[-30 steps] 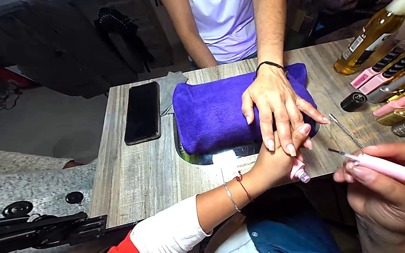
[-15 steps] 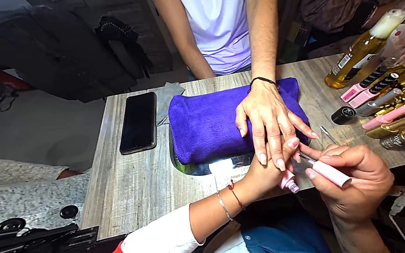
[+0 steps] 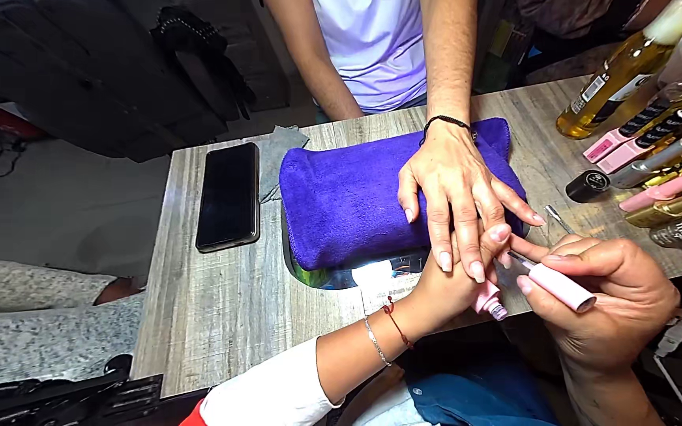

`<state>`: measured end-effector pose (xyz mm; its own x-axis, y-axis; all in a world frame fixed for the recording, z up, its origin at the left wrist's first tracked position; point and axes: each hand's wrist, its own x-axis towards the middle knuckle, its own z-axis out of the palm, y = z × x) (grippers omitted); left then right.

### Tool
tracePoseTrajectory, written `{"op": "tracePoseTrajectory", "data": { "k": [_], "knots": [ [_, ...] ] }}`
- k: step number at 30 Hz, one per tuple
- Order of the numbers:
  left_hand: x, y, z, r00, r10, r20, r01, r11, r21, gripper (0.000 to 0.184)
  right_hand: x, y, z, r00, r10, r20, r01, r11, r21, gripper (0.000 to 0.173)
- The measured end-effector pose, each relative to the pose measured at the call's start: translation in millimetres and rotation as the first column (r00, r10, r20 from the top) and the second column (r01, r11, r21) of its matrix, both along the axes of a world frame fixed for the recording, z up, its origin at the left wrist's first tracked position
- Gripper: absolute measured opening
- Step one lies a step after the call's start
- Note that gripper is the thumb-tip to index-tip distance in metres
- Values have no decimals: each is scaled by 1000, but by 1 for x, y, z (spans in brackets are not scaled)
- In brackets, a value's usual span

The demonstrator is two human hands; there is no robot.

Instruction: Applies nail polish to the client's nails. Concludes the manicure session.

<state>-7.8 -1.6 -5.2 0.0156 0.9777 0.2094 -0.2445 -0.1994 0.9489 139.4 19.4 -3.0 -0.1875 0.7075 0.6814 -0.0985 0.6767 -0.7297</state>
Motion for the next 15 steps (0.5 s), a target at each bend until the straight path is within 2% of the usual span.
{"op": "tracePoseTrajectory", "data": {
  "k": [15],
  "knots": [
    [0, -1, 1, 999, 16, 40, -15, 1000, -27, 30, 0, 0, -1, 997, -30, 65, 28, 999, 37, 28]
  ]
}}
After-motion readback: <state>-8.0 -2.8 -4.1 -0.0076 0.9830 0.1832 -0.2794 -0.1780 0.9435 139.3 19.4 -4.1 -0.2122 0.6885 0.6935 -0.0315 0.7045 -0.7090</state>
